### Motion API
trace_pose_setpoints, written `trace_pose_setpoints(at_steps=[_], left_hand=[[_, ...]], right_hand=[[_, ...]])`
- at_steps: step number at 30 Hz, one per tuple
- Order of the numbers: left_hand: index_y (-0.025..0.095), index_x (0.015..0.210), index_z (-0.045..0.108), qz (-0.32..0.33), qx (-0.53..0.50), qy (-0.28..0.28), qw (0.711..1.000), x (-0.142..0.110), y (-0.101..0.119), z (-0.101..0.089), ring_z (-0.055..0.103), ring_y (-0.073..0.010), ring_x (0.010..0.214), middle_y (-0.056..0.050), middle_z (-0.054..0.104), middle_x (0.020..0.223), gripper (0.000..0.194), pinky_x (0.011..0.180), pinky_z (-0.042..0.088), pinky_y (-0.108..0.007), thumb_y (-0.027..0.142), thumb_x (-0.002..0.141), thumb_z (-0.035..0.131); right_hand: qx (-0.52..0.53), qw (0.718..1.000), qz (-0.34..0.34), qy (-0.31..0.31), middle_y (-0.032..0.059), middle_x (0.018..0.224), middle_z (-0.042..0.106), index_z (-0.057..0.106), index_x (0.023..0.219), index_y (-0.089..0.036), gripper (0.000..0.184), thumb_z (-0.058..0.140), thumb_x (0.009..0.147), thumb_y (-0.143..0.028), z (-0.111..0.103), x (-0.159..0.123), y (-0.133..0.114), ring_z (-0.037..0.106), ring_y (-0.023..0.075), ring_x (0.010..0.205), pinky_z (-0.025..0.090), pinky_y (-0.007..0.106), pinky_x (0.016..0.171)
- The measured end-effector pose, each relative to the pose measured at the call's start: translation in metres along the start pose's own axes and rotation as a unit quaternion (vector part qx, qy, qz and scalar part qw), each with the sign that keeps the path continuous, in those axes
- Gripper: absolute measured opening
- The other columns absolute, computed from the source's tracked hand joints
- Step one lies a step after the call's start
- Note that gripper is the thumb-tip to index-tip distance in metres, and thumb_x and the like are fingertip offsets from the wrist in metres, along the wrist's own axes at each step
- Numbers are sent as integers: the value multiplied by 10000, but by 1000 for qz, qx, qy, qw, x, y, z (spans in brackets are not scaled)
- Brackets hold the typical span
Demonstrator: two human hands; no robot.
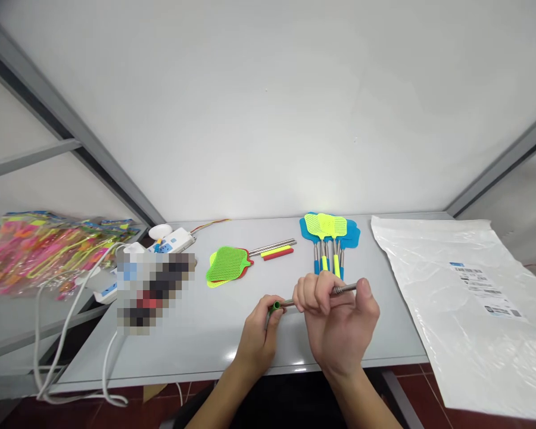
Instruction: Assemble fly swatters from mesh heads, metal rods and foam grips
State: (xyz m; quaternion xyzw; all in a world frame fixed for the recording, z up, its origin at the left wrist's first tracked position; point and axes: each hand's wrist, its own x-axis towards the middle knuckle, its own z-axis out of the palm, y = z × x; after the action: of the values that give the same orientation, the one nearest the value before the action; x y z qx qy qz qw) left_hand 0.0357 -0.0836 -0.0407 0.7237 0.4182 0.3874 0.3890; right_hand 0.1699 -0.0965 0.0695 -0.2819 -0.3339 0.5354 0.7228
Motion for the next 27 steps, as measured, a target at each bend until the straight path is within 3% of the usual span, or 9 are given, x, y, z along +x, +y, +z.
trace_pose_setpoints(at_steps=[16, 27], left_hand=[[209, 1049, 519, -32, -36, -46, 998, 6, -3, -2, 529, -180, 868, -43, 582, 948, 197, 791, 413, -308, 267, 994, 339], [202, 1032, 531, -35, -37, -46, 998, 7, 0, -2, 532, -179, 873, -43, 587, 944, 178, 812, 411, -303, 242, 978, 366]], right_hand=[[-31, 999, 2, -43, -28, 482, 260, 380, 499, -205, 553, 375, 840, -639, 16, 11, 5, 286, 129, 490, 265, 303, 504], [-33, 998, -28, -39, -34, 469, 250, 367, 496, -199, 552, 375, 852, -620, 13, 4, 4, 281, 113, 469, 251, 289, 490]])
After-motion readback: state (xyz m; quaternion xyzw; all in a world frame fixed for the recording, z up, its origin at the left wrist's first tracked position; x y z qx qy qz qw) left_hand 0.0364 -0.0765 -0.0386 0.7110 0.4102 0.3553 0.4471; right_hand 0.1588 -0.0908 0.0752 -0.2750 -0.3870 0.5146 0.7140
